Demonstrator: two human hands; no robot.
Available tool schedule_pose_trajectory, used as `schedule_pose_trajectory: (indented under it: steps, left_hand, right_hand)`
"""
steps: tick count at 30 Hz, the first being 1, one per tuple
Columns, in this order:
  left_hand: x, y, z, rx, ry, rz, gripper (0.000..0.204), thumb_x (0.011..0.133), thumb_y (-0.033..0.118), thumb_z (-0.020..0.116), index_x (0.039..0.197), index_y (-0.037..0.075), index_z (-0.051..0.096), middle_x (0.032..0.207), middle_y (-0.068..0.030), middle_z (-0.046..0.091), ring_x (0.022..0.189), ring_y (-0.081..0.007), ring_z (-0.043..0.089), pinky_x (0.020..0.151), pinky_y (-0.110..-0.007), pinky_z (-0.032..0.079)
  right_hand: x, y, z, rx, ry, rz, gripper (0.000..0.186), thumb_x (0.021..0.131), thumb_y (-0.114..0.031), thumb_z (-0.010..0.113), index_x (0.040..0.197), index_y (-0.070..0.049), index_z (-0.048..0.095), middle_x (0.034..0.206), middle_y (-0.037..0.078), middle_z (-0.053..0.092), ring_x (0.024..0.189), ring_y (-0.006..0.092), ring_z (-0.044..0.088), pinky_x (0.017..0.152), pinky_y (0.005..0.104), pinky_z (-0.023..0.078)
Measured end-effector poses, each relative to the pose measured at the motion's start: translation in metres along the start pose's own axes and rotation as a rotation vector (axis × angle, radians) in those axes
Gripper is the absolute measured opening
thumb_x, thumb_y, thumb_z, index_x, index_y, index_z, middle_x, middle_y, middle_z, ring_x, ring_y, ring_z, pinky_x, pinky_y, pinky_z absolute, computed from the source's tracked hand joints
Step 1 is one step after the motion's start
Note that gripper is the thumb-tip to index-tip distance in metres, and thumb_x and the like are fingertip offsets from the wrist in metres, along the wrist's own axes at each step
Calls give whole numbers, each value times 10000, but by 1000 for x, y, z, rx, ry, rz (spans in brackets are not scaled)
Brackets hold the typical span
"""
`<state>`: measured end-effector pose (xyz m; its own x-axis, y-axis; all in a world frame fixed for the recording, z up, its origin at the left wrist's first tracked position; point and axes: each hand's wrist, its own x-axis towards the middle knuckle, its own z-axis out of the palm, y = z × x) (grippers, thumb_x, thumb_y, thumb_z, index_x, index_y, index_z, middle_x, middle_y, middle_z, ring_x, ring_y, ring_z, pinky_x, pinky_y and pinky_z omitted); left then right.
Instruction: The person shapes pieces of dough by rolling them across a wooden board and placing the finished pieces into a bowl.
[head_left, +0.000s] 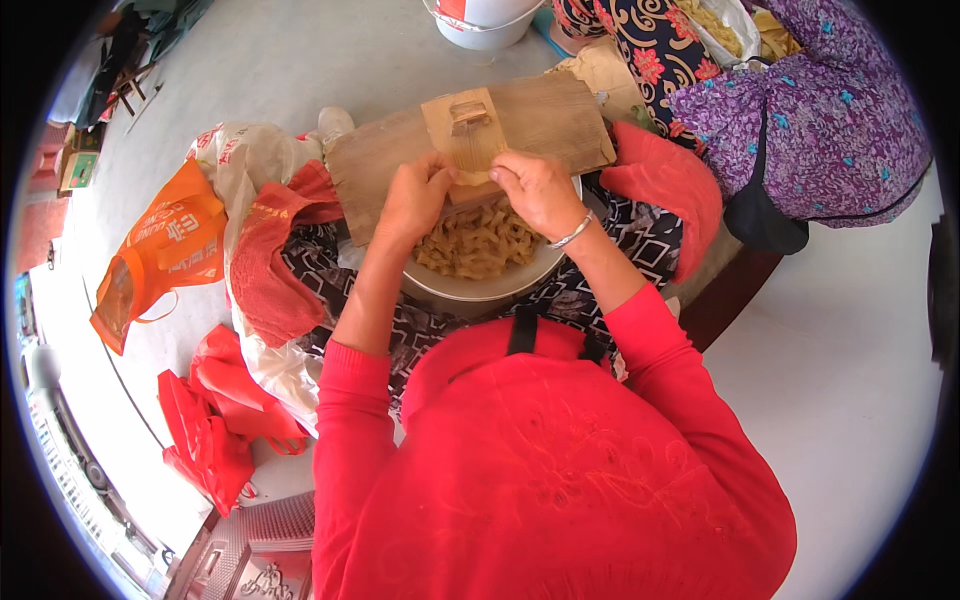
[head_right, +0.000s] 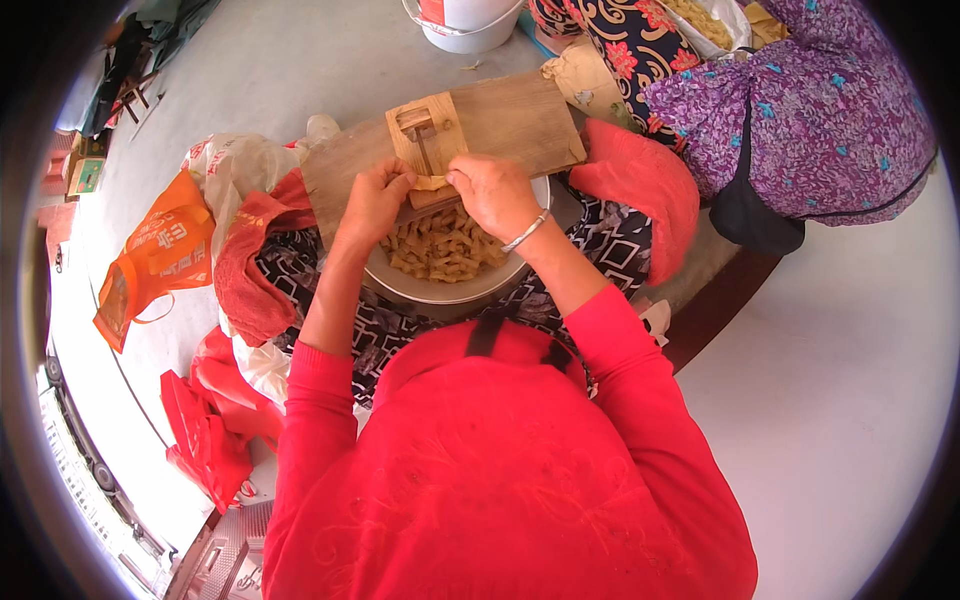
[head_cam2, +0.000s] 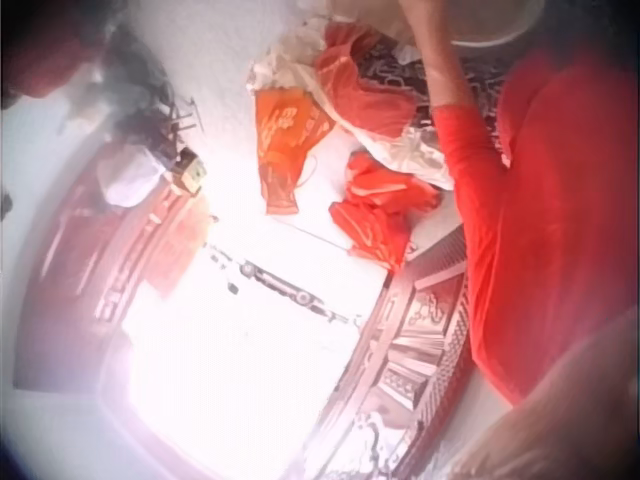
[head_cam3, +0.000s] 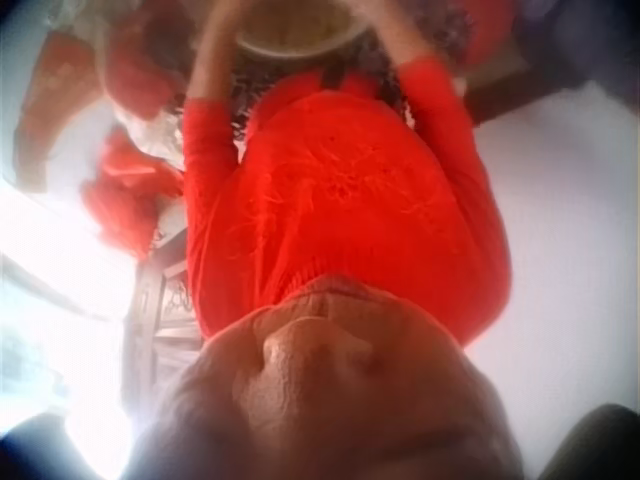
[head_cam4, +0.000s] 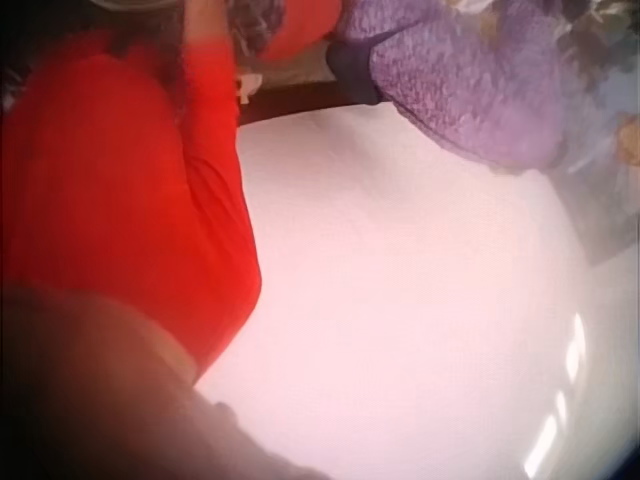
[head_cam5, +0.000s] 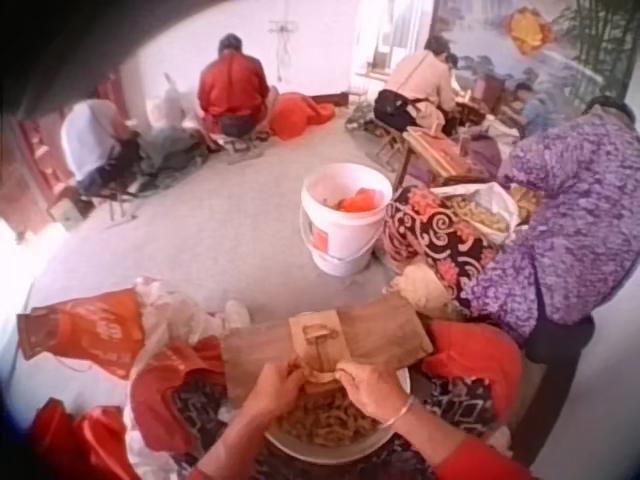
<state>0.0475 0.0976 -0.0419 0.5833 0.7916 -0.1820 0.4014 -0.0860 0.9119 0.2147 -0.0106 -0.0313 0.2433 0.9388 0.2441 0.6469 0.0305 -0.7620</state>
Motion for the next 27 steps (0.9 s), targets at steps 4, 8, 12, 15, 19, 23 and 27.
schedule_pose_trajectory:
  steps: [4,8,12,15,19,23,27]
  left_hand:
    - [-1,-4,-13,470,225,82,173,880,172,582,930,14,630,713,-189,621,649,-256,609,642,-391,465]
    - [-34,2,-7,150,177,30,132,891,123,576,893,-5,608,671,-127,616,619,-207,587,604,-352,465]
    - [-67,21,41,-573,20,-244,152,964,139,484,938,48,604,636,-7,548,473,-85,453,424,-238,347]
    - [-85,43,41,-671,-162,-387,229,999,219,439,1016,46,589,629,-30,562,420,-80,418,370,-235,314]
    - [-87,40,14,-62,-154,-44,317,982,289,498,917,15,646,662,-40,609,528,-133,516,494,-281,412]
    - [-68,49,4,-56,-182,16,362,987,289,515,852,-8,670,693,-25,617,631,-106,537,571,-266,428]
    - [-86,44,40,-720,-168,-108,343,1021,304,459,908,25,624,614,19,499,537,-61,418,484,-211,317]
  right_hand:
    - [-3,1,0,-223,46,-85,114,861,-174,612,792,-86,597,720,120,587,668,346,580,606,442,466]
    - [-16,-20,-17,-365,126,-190,144,815,-228,683,922,-133,664,925,17,617,861,243,574,747,412,432]
    - [-27,-51,-5,-239,108,-240,221,832,-257,665,993,-107,639,1000,27,631,908,230,576,791,391,426]
    - [-29,-42,-8,-207,61,-106,203,860,-276,651,804,-89,592,697,98,614,657,303,603,606,407,460]
    - [-40,-28,-35,-247,-112,-37,258,871,-258,654,712,-65,591,569,142,572,542,331,594,489,412,457]
    - [-73,-65,-40,753,-617,342,193,920,-184,627,965,-10,699,632,24,620,546,163,601,488,315,450]
    - [-56,-76,-35,1284,-227,478,174,948,-94,592,1063,-7,689,669,-27,575,557,5,450,495,170,339]
